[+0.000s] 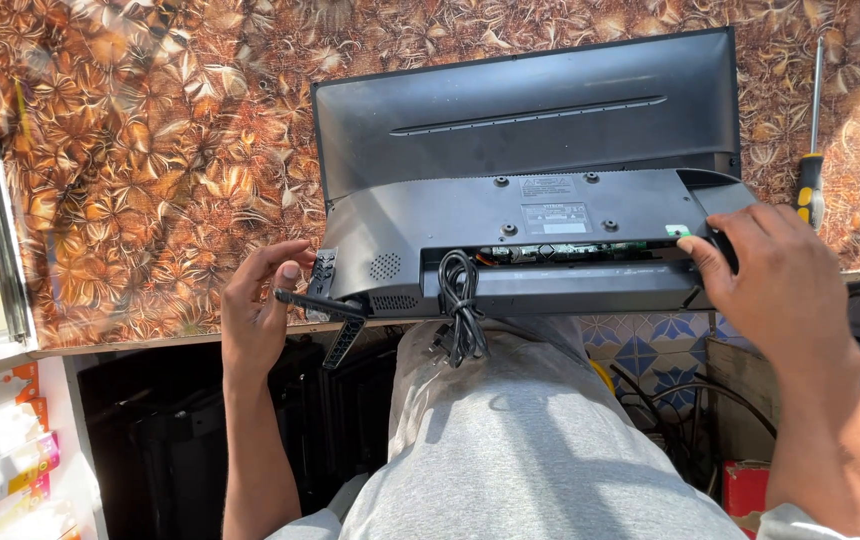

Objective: The person uses a screwdriver to remove screws from the back panel of a television. They then detach the back cover to expose the internal components and proceed to disconnect several wires from the circuit board.

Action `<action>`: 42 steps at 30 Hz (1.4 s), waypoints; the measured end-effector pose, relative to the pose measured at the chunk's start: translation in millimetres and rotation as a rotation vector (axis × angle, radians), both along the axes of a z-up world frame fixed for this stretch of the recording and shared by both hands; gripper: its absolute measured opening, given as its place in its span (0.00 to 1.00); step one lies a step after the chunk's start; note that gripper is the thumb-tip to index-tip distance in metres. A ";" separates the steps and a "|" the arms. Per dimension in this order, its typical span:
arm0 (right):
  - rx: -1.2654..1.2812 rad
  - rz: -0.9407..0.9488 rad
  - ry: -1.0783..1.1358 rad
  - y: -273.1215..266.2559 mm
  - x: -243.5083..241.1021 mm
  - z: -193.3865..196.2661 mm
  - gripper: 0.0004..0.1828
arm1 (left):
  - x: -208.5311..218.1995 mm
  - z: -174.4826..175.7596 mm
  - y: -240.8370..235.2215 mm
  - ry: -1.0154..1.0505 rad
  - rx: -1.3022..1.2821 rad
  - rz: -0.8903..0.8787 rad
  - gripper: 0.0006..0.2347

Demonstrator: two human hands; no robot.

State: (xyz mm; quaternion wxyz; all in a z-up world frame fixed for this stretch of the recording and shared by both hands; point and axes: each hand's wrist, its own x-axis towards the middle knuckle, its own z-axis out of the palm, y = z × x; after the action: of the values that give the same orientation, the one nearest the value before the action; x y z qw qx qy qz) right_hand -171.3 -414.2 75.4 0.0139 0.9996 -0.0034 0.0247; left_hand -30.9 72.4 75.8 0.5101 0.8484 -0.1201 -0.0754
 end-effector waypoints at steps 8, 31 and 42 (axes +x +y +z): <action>-0.136 -0.155 0.444 -21.3 70.6 32.7 0.25 | 3.5 9.6 -0.6 -0.114 -0.079 -0.025 0.29; -0.154 -0.178 0.762 -48.3 148.0 57.1 0.25 | 45.4 -55.6 -57.8 -0.193 -0.537 0.008 0.36; -0.265 -0.025 0.182 -48.3 102.8 46.6 0.19 | 52.0 -61.9 -72.6 -0.260 -0.565 0.143 0.31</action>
State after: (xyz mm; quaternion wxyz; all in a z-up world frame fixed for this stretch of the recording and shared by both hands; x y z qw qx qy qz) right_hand -68.4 -462.5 122.0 0.1463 0.9870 -0.0115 -0.0658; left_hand 21.1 -0.2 13.9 0.7098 0.6820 -0.1406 0.1059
